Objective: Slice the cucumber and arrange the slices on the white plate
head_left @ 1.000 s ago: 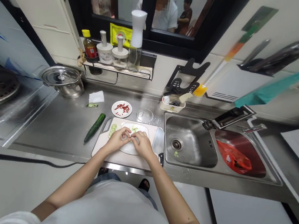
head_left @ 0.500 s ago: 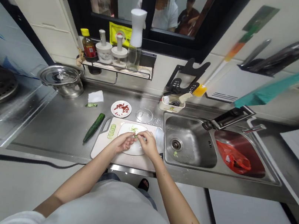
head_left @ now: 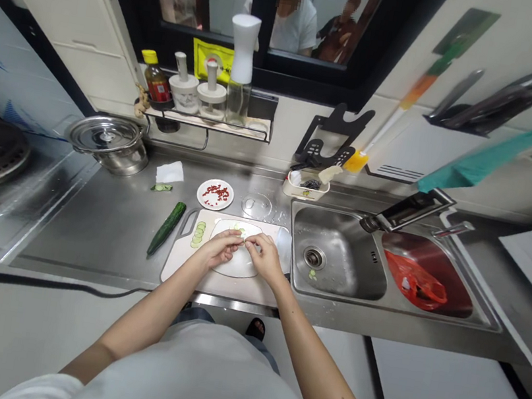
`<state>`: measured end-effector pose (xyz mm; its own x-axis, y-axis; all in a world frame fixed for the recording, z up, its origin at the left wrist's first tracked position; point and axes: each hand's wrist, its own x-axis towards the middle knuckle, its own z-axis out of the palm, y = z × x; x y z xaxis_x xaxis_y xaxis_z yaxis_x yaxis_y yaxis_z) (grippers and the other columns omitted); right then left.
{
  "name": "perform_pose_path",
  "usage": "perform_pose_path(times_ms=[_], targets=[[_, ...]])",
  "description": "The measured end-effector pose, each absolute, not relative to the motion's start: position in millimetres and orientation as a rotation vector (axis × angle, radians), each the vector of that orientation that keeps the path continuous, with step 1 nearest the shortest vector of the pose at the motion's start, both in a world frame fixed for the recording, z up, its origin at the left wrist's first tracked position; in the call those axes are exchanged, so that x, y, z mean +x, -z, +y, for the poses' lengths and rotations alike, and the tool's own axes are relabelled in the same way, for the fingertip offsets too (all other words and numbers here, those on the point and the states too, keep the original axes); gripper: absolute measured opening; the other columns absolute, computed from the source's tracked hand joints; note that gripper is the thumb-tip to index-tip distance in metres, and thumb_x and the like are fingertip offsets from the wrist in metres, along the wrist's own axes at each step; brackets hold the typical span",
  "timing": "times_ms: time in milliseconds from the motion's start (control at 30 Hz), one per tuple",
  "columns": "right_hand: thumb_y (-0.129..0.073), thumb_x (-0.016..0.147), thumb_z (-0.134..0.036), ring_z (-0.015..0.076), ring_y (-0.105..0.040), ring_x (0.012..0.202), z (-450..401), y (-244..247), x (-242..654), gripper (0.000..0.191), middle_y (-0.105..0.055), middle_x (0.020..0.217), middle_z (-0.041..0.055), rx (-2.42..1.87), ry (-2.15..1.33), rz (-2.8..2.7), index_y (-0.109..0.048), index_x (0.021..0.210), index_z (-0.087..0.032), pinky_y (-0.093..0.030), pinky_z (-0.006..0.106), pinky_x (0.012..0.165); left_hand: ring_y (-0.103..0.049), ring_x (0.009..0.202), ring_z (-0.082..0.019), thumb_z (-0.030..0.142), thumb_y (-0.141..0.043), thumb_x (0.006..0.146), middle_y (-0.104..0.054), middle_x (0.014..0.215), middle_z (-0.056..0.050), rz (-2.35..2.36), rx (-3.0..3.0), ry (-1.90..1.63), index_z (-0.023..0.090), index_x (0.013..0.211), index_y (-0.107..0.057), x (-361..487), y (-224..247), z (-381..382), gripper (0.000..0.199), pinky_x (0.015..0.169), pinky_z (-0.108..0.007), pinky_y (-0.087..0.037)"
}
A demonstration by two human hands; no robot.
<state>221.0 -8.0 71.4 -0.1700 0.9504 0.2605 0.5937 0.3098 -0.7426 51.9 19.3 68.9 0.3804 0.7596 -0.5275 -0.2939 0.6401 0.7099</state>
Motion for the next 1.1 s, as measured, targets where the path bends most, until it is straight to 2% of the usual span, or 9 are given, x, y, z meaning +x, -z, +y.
perform_pose_path(times_ms=[233,400,533,667,833,1100], targets=[[-0.050,0.087,-0.028,0.0176,-0.055,0.081,-4.9,-64.8,222.8,0.019,-0.065,0.080,0.0048,-1.413,-0.681,-1.833,-0.065,0.080,-0.019,-0.042,0.030,0.078,-0.042,0.046,-0.002,0.023,-0.079,0.058,-0.051,0.062,0.007,1.090,0.690,-0.734,0.020,0.106,-0.058,56.8,-77.1,20.7,0.053,0.041,-0.013,-0.023],[-0.052,0.082,-0.027,0.0160,-0.057,0.075,-1.3,-50.1,232.0,0.017,-0.067,0.077,0.0039,-1.508,-0.800,-1.768,-0.066,0.077,-0.018,-0.043,0.028,0.073,-0.039,0.047,-0.003,0.024,-0.078,0.057,-0.049,0.057,0.008,1.138,0.827,-0.753,0.017,0.105,-0.062,67.7,-62.6,25.2,0.051,0.044,-0.016,-0.024],[-0.051,0.079,-0.026,0.0152,-0.058,0.070,0.4,-39.6,238.5,0.019,-0.068,0.075,0.0035,-1.574,-0.888,-1.725,-0.068,0.078,-0.017,-0.043,0.025,0.068,-0.045,0.052,-0.005,0.023,-0.078,0.056,-0.052,0.058,0.006,1.099,0.916,-0.798,0.014,0.102,-0.065,76.2,-43.4,29.4,0.049,0.052,-0.018,-0.033],[-0.050,0.079,-0.024,0.0152,-0.059,0.068,0.9,-32.7,242.0,0.021,-0.069,0.073,0.0039,-1.705,-0.923,-1.725,-0.070,0.077,-0.017,-0.042,0.024,0.065,-0.052,0.060,-0.008,0.017,-0.076,0.056,-0.057,0.061,0.004,1.119,1.007,-0.822,0.014,0.091,-0.066,82.9,-30.0,33.9,0.037,0.061,-0.021,-0.041],[-0.050,0.083,-0.024,0.0146,-0.059,0.069,-0.9,-30.8,241.1,0.022,-0.071,0.076,0.0038,-1.948,-0.756,-1.907,-0.071,0.080,-0.018,-0.038,0.022,0.064,-0.056,0.064,-0.011,0.008,-0.069,0.062,-0.060,0.064,0.002,1.274,1.247,-0.695,0.016,0.084,-0.065,85.7,-21.8,40.1,0.024,0.066,-0.022,-0.043],[-0.049,0.090,-0.025,0.0193,-0.056,0.086,-1.2,-24.4,234.2,0.021,-0.070,0.090,0.0094,-2.055,-0.419,-2.214,-0.069,0.088,-0.018,-0.033,0.027,0.075,-0.061,0.084,-0.018,0.007,-0.059,0.072,-0.068,0.081,-0.003,1.416,1.675,-0.548,0.019,0.095,-0.068,90.6,-14.6,42.9,0.027,0.082,-0.027,-0.045]])
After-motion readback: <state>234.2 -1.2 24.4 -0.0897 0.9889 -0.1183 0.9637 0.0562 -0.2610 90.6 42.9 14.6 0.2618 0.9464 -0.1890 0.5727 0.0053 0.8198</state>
